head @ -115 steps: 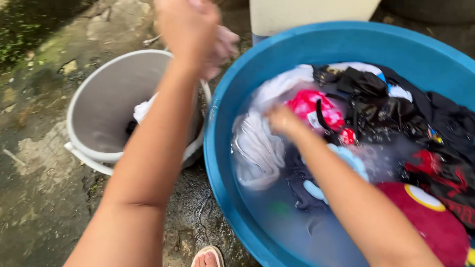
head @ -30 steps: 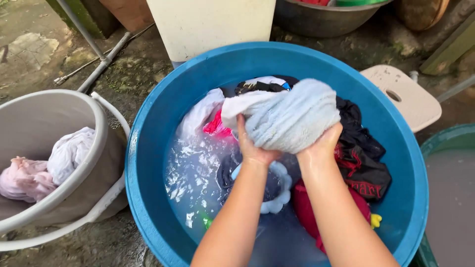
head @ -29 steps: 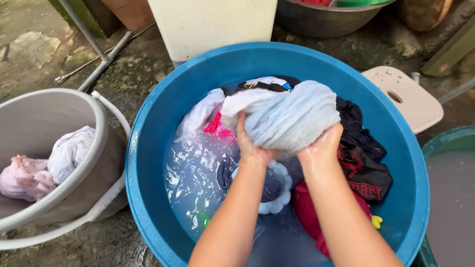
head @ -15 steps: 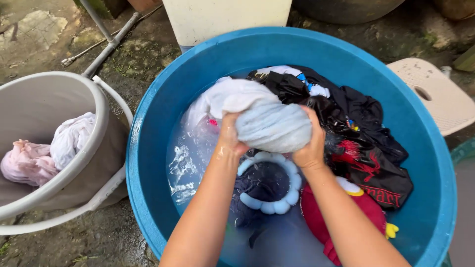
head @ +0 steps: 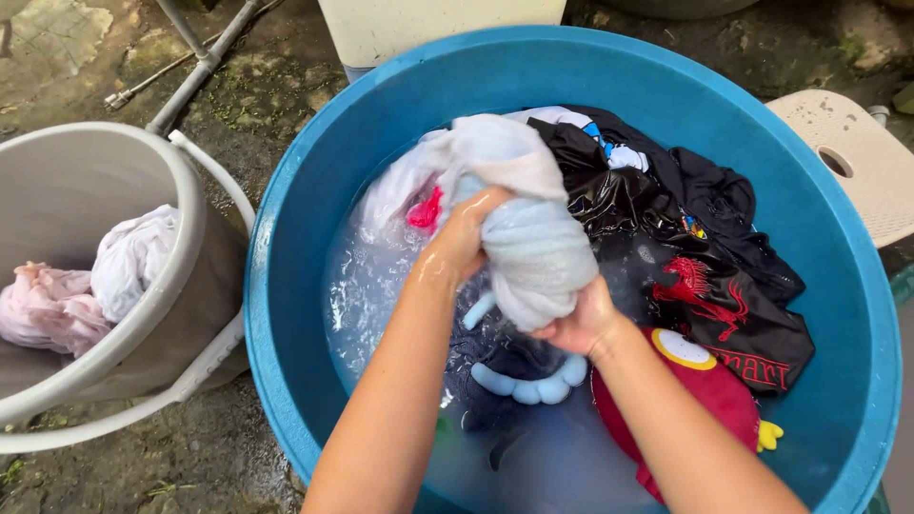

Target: Hand washing various items of clothing in a blue plastic tub with soapy water.

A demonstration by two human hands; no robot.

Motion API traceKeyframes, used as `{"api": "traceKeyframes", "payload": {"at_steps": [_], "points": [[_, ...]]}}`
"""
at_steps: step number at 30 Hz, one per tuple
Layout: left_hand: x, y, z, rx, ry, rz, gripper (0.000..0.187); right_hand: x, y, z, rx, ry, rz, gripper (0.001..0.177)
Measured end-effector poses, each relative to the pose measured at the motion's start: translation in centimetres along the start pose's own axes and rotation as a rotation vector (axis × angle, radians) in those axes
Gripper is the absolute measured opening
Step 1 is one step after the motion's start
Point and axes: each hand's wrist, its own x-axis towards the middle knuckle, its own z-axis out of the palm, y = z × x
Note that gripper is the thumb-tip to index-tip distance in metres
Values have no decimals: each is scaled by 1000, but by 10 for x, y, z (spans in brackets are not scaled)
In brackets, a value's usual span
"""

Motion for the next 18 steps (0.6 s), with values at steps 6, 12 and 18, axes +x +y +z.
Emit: {"api": "traceKeyframes", "payload": {"at_steps": [6, 12, 18], "points": [[-22, -7, 28, -302, -112, -42, 56, -21, 6, 33, 32, 38, 69, 75], [-11, -9, 41, -288, -62, -36, 73, -29, -6, 17, 315, -490, 158, 92], [-16, -9, 63, -626, -120, 104, 65, -20, -12, -2, -70, -185, -85, 106]]}}
